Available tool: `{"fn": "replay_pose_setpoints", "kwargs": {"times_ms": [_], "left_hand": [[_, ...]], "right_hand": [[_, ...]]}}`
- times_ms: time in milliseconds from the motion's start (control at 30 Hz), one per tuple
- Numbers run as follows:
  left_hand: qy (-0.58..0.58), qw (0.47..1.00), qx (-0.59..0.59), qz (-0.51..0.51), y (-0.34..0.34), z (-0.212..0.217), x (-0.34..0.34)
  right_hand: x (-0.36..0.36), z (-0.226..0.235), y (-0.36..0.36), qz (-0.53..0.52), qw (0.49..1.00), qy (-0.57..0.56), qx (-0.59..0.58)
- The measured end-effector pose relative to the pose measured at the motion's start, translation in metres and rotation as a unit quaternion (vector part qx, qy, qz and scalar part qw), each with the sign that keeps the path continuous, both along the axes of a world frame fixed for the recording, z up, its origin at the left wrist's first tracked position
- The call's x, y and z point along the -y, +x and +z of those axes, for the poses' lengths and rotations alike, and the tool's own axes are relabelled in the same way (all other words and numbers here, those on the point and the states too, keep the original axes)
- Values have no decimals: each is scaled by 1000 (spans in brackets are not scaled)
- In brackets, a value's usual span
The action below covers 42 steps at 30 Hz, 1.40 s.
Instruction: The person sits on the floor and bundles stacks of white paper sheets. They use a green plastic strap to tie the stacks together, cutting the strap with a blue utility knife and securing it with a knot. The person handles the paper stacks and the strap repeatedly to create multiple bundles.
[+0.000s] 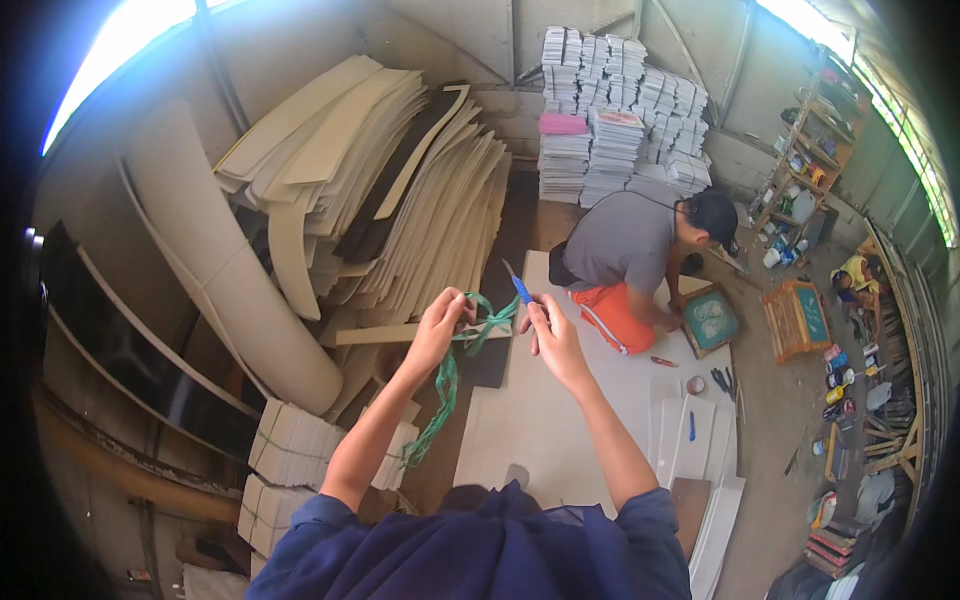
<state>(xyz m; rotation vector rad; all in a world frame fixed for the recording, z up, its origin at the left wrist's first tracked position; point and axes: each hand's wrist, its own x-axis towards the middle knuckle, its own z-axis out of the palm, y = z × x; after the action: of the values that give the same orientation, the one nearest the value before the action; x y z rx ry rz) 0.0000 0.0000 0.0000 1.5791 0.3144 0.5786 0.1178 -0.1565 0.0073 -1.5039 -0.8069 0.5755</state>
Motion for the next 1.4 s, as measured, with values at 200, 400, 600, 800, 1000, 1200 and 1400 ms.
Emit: {"fn": "replay_pose_setpoints", "kwargs": {"times_ms": [200, 400, 600, 800, 1000, 1200, 1400], "left_hand": [[128, 982, -53, 130, 107, 15, -103], [174, 970, -55, 159, 185, 8, -186], [143, 974, -105, 140, 284, 19, -263], [177, 977, -36, 117, 383, 27, -326], [168, 978, -23, 118, 511, 18, -388], [175, 977, -47, 117, 652, 22, -465], [213, 963, -78, 143, 732, 42, -505]], "right_hand": [[-87, 26, 118, 6, 998, -9, 65], [-178, 18, 199, 28, 989, -42, 142], [-258, 39, 300, 27, 947, -81, 309], [-320, 34, 392, -2, 924, -78, 374], [-379, 22, 520, -23, 920, -44, 390], [-444, 13, 650, -61, 940, 3, 335], [-492, 36, 728, -45, 954, -7, 297]]}}
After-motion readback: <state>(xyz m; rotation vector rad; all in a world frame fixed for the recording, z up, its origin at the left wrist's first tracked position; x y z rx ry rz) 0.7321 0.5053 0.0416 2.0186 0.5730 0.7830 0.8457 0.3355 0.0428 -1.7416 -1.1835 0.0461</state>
